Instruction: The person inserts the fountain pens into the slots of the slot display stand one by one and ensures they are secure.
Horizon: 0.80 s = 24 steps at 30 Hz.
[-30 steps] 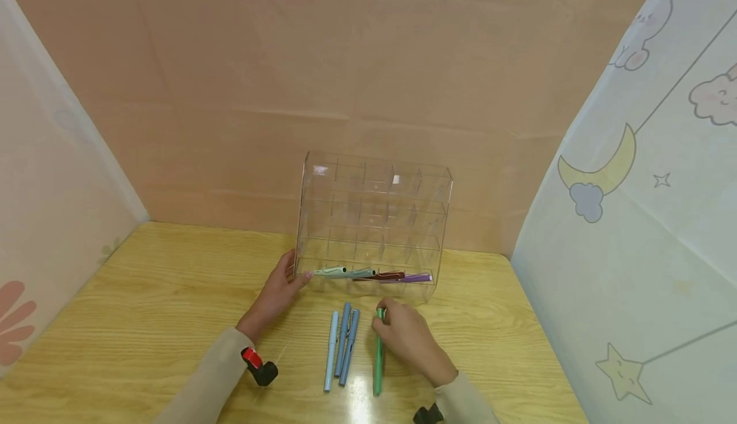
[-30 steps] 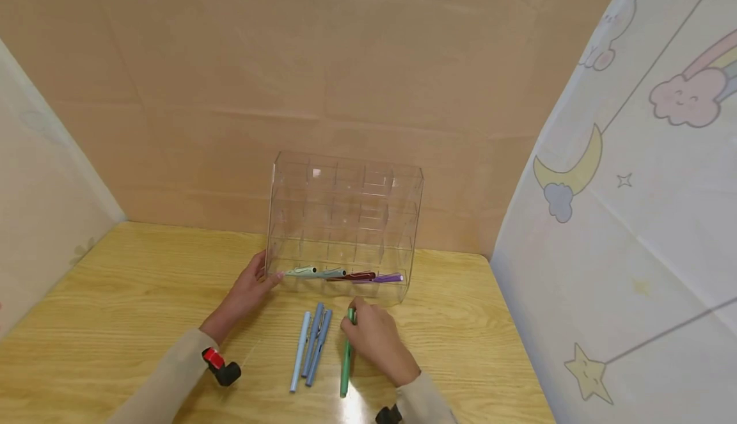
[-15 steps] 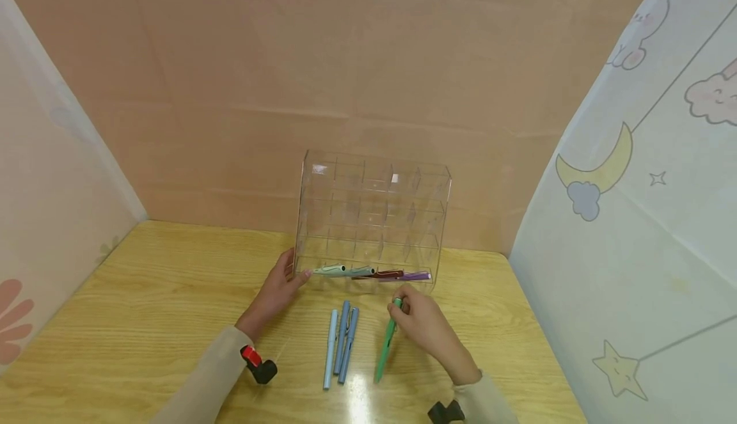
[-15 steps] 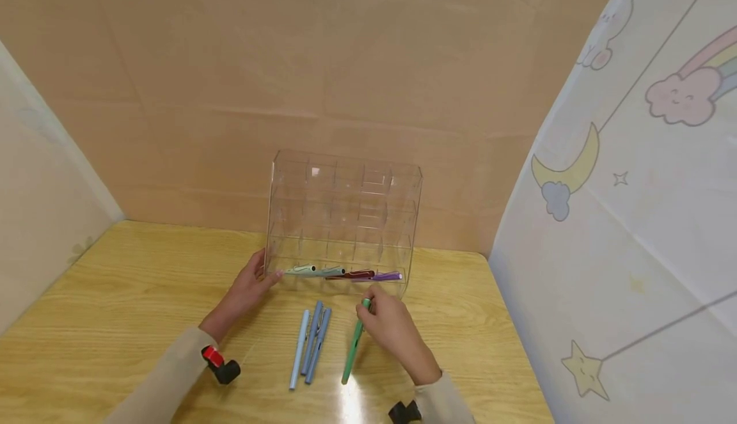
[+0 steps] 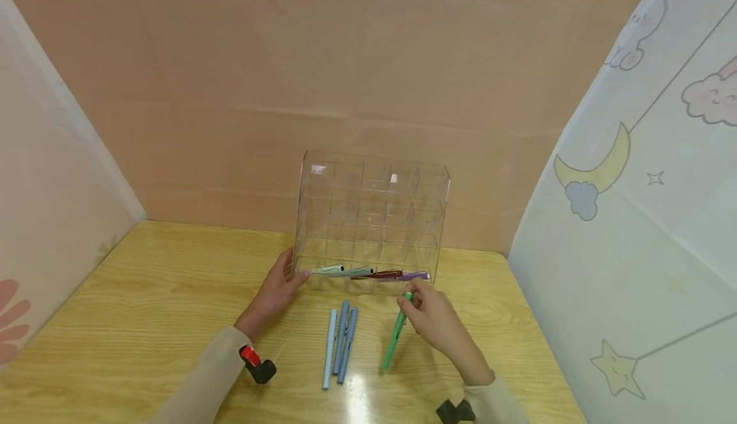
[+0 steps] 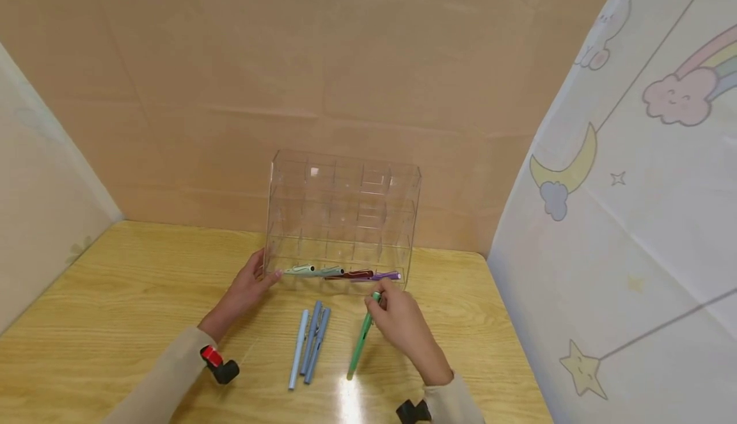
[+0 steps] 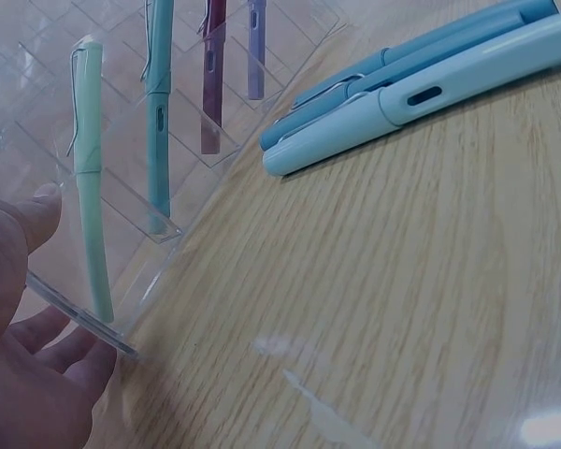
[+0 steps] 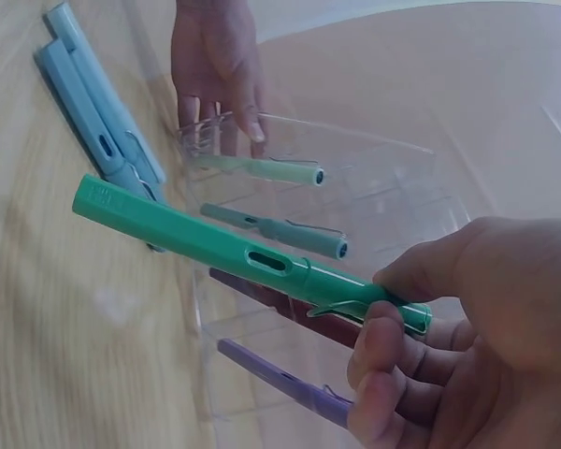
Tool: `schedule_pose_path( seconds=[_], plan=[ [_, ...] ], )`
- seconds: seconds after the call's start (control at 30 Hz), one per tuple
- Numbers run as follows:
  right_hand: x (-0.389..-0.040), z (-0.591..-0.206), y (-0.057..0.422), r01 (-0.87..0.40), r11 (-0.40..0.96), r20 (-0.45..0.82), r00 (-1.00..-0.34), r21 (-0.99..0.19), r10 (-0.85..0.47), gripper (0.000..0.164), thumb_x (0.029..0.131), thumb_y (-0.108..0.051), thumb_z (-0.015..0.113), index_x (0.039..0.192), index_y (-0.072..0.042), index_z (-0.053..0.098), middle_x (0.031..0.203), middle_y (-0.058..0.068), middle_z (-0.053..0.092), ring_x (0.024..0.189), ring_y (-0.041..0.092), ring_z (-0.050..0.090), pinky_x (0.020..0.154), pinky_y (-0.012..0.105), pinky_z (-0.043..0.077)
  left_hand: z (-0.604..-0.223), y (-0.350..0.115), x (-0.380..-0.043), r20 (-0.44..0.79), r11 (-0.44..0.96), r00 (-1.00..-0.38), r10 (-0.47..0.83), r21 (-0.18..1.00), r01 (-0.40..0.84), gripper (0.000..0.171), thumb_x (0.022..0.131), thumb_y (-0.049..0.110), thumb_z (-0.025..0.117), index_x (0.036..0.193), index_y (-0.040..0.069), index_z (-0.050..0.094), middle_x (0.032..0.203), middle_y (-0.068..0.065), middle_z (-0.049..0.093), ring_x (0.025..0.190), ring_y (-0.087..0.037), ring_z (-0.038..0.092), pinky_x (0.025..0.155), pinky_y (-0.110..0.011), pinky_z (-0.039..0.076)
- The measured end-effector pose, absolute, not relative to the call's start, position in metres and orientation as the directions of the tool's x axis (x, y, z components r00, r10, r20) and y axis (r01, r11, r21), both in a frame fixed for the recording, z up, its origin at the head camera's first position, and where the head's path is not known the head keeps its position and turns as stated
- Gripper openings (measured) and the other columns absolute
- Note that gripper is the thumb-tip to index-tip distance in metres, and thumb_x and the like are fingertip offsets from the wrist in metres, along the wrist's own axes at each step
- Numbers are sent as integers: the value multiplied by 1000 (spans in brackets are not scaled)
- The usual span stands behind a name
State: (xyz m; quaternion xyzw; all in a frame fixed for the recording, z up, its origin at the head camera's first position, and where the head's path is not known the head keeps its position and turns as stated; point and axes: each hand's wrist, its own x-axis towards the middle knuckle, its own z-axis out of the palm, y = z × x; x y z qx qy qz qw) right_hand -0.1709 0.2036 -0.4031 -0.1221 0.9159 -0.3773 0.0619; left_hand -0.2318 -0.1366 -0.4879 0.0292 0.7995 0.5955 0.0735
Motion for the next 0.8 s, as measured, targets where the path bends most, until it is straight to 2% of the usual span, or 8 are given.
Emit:
schedule_pose_path(
  seconds=[0.3, 0.4, 0.63, 0.8],
  plan=[
    [-169, -395, 219, -183, 663, 33, -972, -726, -232, 11, 106, -17, 67, 101, -9, 60, 65, -6, 42, 49, -1, 31, 48, 13, 27, -487, -137, -232, -82, 304, -987, 137, 952, -37, 79, 113, 25, 57, 170, 4, 7, 177, -28, 16, 162, -52, 22, 130, -66, 27],
    [-169, -393, 224, -197, 667, 55, -972, -719, -227, 12, 106, -16, 68, 102, -8, 60, 66, -5, 43, 50, -1, 32, 49, 13, 28, -487, -137, -232, -87, 309, -987, 136, 950, -41, 78, 113, 25, 56, 170, 4, 8, 177, -27, 16, 162, -52, 23, 130, -66, 28],
    [-171, -386, 234, -142, 671, 33, -984, -728, -173, 13, 106, -21, 69, 107, -10, 64, 69, -2, 47, 53, 2, 34, 50, 18, 32, -487, -136, -232, -94, 307, -987, 129, 950, -50, 78, 113, 26, 56, 170, 5, 9, 177, -27, 16, 162, -51, 23, 130, -65, 29],
    [-172, -383, 240, -178, 696, 82, -982, -696, -169, 13, 105, -25, 70, 106, -13, 66, 70, -2, 47, 55, 1, 34, 51, 19, 33, -487, -135, -233, -92, 300, -987, 129, 953, -49, 79, 112, 25, 57, 170, 5, 8, 177, -27, 16, 163, -51, 22, 130, -65, 28]
  ],
)
